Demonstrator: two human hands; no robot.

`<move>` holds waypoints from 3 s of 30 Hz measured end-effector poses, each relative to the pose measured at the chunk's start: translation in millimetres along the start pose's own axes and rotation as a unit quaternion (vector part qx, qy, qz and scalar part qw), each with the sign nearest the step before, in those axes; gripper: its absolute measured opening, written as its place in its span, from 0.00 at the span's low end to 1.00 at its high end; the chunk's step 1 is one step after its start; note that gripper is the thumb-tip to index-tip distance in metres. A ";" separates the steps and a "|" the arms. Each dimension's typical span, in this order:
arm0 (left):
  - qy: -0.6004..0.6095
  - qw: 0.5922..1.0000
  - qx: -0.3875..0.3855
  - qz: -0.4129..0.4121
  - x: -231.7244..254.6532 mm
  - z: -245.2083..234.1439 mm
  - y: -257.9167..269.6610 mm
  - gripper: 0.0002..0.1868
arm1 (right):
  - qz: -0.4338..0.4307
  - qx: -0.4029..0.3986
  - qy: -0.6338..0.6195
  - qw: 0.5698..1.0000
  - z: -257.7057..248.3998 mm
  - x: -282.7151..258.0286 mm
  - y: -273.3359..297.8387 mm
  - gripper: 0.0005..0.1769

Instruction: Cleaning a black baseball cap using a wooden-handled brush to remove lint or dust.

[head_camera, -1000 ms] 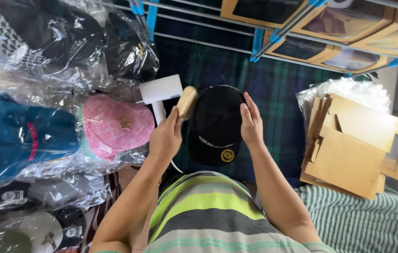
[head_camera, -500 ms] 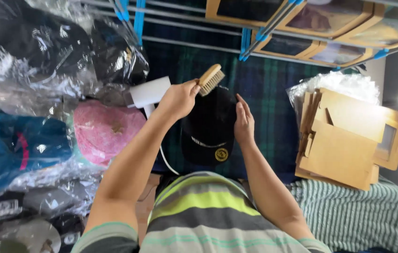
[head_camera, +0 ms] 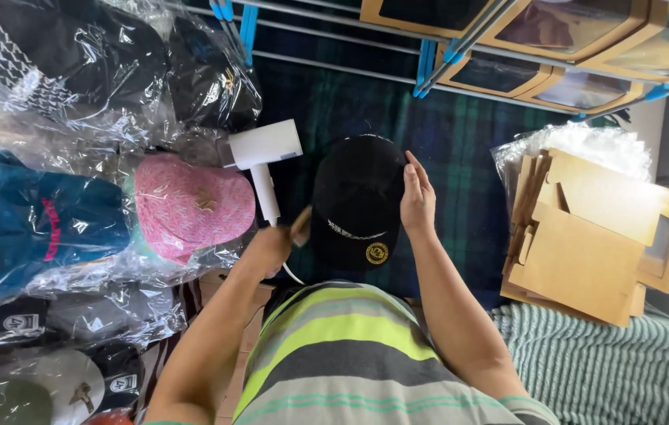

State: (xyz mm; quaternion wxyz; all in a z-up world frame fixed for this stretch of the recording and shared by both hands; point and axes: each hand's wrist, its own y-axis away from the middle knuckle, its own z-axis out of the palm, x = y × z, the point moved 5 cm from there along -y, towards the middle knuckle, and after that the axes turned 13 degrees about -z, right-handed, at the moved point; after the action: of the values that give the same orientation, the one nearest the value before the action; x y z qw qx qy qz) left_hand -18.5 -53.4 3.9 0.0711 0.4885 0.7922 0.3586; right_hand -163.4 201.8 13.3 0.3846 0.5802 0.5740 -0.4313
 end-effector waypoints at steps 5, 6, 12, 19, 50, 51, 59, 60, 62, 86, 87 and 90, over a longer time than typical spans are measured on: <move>0.439 0.896 0.066 -0.023 6.1 15.3 -2.0 0.23 | -0.382 0.072 0.173 0.905 -16.7 -39.4 30.2 0.09; 0.656 0.752 0.067 0.023 16.6 5.1 13.8 0.21 | -0.457 0.039 0.118 0.881 -12.5 -64.8 47.8 0.07; 0.821 0.566 0.007 0.070 82.6 25.5 14.6 0.15 | -0.223 -0.171 -0.035 0.959 28.2 -64.0 111.2 0.30; 0.638 0.746 0.118 0.150 76.8 7.9 21.0 0.11 | -0.317 -0.123 0.066 0.938 -10.1 -70.1 79.7 0.27; 0.614 0.784 -0.068 -0.069 29.3 117.5 -48.9 0.23 | 0.139 0.060 0.055 0.987 -58.8 70.7 121.6 0.23; 0.609 0.786 -0.076 -0.072 27.0 115.0 -45.7 0.22 | 0.163 0.081 -0.035 0.983 -46.2 81.1 130.2 0.23; 0.616 0.777 -0.084 -0.093 27.5 110.1 -33.0 0.26 | -0.018 0.057 0.062 0.996 -60.1 -12.7 113.9 0.19; 0.620 0.773 -0.085 -0.099 29.0 107.9 -32.3 0.26 | -0.135 0.026 0.090 0.986 -52.2 -31.7 107.1 0.19; 0.621 0.773 -0.087 -0.097 29.3 110.0 -32.2 0.25 | -0.053 0.046 0.096 0.993 -47.7 -9.0 105.8 0.21; 0.622 0.775 -0.054 -0.095 8.1 146.7 -54.1 0.27 | 0.062 0.033 -0.060 0.996 -54.6 31.6 13.1 0.21; 0.627 0.774 -0.040 -0.077 -1.0 167.1 -77.3 0.26 | 0.103 0.031 -0.065 0.992 -44.8 43.4 4.8 0.19; 0.608 0.788 -0.040 -0.093 8.3 147.3 -60.5 0.24 | 0.239 -0.018 -0.069 0.968 -48.7 76.4 25.1 0.21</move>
State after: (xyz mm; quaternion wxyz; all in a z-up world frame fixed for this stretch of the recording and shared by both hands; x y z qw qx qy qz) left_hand 1.7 10.9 -140.6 -0.3727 0.0907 0.6982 0.6045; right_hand -137.8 272.0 -43.7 0.5254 0.6625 0.3984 -0.3554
